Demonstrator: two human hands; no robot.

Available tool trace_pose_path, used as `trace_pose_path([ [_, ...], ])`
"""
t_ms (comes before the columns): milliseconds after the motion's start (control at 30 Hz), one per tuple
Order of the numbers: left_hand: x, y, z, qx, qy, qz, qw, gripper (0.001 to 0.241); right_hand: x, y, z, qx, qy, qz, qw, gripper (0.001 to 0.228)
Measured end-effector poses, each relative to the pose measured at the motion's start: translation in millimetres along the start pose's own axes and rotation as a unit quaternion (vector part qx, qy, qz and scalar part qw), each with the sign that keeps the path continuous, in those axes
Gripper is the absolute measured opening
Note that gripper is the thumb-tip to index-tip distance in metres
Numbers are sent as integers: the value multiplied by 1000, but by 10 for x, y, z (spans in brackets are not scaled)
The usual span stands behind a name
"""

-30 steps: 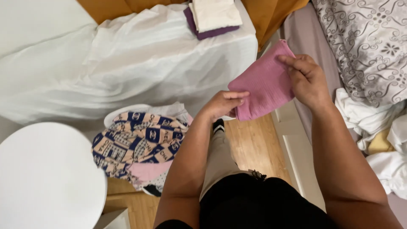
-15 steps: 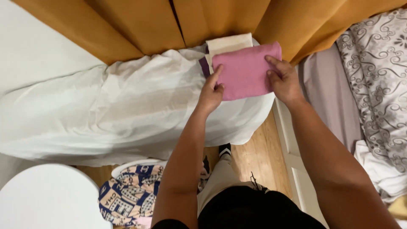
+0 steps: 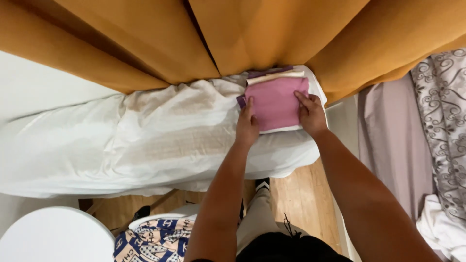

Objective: The person folds a pink shirt and a patterned shirt on a white round table. They smooth and fold each garment into a compact rectangle, then place the folded items on a nearby bed.

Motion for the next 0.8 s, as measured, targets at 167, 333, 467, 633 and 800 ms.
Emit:
trace_pose_path([
  [167, 784, 367, 118, 135, -47, -134, 981, 67, -752, 333, -81, 40, -69, 54, 995, 38],
  [333, 1046, 211, -92, 101, -183, -195, 958, 61, -982, 180, -261, 38, 51, 140, 988, 46],
  [467, 590, -156, -341, 13, -143, -289, 947, 55, -771, -312, -323, -89, 47, 178, 979, 63],
  [633, 324, -230, -373, -27, -92, -290, 952, 61, -628, -509, -327, -141, 29, 203, 968, 68],
  [800, 513, -148, -326, -50, -76, -313, 945, 61, -725, -371, -338, -168, 27, 207, 964, 70],
])
Point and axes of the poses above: each hand's wrist, its own z-axis away from the middle knuckle, its own y-axis out of the back of the hand, x = y × z, the point moved 3 cm from there along -z, towards the middle knuckle, and after that the axes turned 3 degrees about y, right-handed, at the moved point
